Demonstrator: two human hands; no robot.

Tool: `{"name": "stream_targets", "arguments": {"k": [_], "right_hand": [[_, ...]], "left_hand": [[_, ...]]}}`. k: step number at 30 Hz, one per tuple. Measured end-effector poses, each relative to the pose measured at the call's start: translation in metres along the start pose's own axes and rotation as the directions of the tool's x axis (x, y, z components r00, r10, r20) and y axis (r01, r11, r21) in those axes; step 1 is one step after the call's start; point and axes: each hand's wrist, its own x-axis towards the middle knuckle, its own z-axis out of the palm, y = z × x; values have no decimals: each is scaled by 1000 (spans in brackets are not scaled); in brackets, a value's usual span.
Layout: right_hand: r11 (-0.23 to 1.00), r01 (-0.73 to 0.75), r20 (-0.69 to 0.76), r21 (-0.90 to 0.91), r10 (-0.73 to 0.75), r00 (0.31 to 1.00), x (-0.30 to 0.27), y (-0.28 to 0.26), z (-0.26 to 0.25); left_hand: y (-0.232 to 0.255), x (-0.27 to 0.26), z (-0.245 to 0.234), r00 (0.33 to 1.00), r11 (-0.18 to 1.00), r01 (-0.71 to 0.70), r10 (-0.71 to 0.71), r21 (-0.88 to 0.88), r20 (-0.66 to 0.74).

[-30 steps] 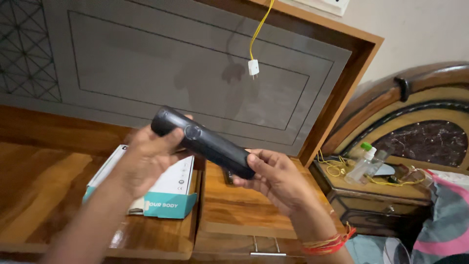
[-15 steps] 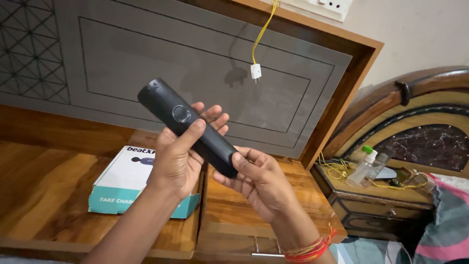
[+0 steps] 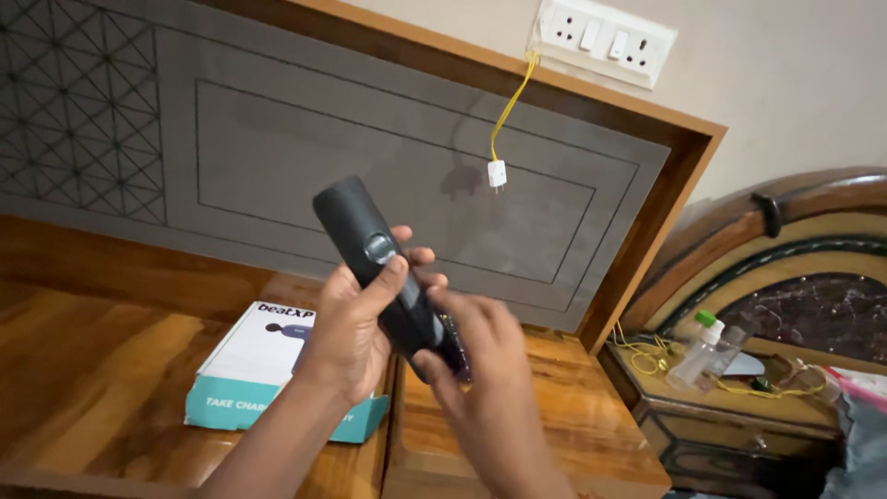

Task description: The person opens the battery compartment of a black remote control, removes the existing batteries, and inserts new ones. They then close the compartment and place the remote on a wooden bedside table next to other remotes.

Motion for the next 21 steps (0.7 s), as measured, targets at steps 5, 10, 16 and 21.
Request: {"name": "stream_targets", "arguments": {"k": [5,10,16,21], "right_hand": [[989,6,13,-149,-4,1000,-1,-4,0],[990,66,20,-126,-64,998,-3,-11,-4],[985,86,97,-151,-72,993,-1,-23,-9],[985,64,130,-160,-43,991,2,-27,-11]], "left_hand": [[5,-4,1,998,994,66,-67,91,1],[12,-6,-2,991,983,133,-132,130,-16],[6,-8,-2,1000,973,16,-11,231,-23],[6,-7,-2,996,959,64,-46,277,-72]]}}
